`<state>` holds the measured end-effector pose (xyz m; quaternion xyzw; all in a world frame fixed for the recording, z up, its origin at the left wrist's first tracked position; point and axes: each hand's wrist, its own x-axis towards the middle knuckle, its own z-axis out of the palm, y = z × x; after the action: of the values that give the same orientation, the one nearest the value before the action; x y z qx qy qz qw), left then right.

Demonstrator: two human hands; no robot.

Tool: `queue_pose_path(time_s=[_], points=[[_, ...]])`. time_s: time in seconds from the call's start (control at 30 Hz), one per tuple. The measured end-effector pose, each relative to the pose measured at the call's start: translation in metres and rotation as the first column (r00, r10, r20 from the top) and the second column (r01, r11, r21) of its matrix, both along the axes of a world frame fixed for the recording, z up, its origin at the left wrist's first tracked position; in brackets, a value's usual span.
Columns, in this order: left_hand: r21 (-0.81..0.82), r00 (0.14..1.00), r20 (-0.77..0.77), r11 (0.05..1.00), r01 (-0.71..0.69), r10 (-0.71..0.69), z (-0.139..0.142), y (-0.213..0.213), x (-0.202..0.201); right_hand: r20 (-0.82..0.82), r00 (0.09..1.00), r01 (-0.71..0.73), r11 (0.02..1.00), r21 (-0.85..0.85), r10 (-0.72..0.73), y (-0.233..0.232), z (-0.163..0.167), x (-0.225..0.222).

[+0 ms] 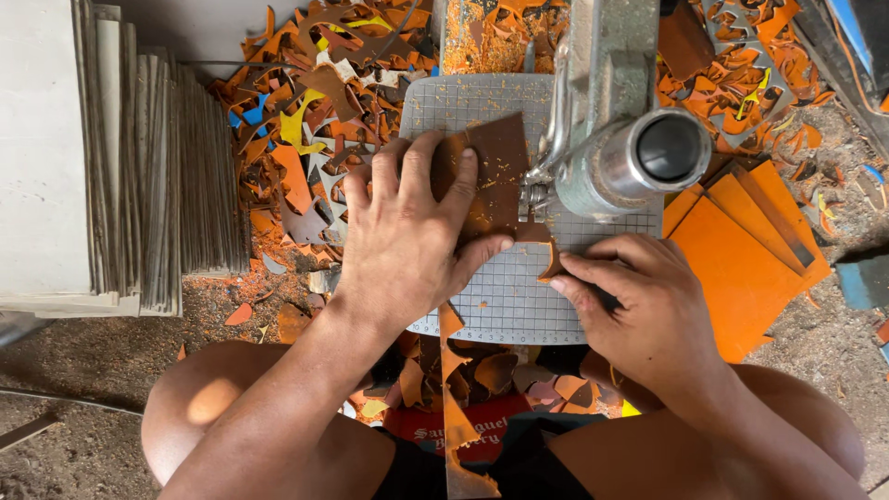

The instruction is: The person uses a band saw to cut an orange leather sheet into smaller pieces. They guide the material through the blade, rotate it to follow curved cuts, and remove offcuts as they work.

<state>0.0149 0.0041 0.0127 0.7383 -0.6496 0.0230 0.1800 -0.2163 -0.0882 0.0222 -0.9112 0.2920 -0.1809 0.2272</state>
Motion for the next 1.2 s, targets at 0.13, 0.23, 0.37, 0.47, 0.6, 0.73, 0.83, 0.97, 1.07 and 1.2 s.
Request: queue_pose_path(time_s=[0.13,0.23,0.37,0.47,0.6,0.73,0.83,0.97,1.07,1.2], points=[[-0.027,1.000,-0.004,0.999,-0.029,0.029,-0.003,0.000,-0.002,0.000,0.999,0.035,0.999,-0.023,-0.035,0.000,-0.001,0.004],[-0.020,0.999,-0.004,0.999,-0.044,0.044,-0.003,0.000,-0.003,-0.008,0.998,0.055,0.998,-0.026,-0.055,-0.001,0.000,0.006],[-0.020,0.998,-0.016,0.998,-0.057,0.056,-0.003,-0.003,-0.004,-0.018,0.998,0.067,0.997,-0.050,-0.068,-0.004,0.001,0.008],[-0.005,0.998,-0.027,0.998,-0.064,0.064,-0.004,-0.005,-0.004,-0.024,0.997,0.074,0.997,-0.038,-0.075,-0.006,0.000,0.009],[-0.009,0.997,-0.035,0.997,-0.074,0.074,-0.006,-0.007,-0.003,-0.025,0.997,0.073,0.996,-0.045,-0.074,-0.009,0.000,0.010],[-0.021,0.997,-0.029,0.997,-0.075,0.075,-0.007,-0.008,-0.002,-0.041,0.995,0.092,0.995,-0.050,-0.094,-0.012,-0.002,0.010],[-0.039,0.996,-0.026,0.996,-0.082,0.081,-0.007,-0.009,-0.002,-0.053,0.993,0.106,0.993,-0.056,-0.109,-0.014,-0.005,0.010],[-0.037,0.996,-0.039,0.996,-0.086,0.085,-0.007,-0.012,-0.001,-0.023,0.996,0.087,0.994,-0.073,-0.088,-0.016,-0.007,0.010],[-0.038,0.996,-0.034,0.996,-0.087,0.085,-0.008,-0.014,-0.001,0.008,0.998,0.069,0.994,-0.086,-0.069,-0.017,-0.007,0.011],[-0.030,0.997,-0.018,0.996,-0.081,0.080,-0.006,-0.019,0.000,-0.040,0.997,0.058,0.991,-0.118,-0.063,-0.019,-0.005,0.016]])
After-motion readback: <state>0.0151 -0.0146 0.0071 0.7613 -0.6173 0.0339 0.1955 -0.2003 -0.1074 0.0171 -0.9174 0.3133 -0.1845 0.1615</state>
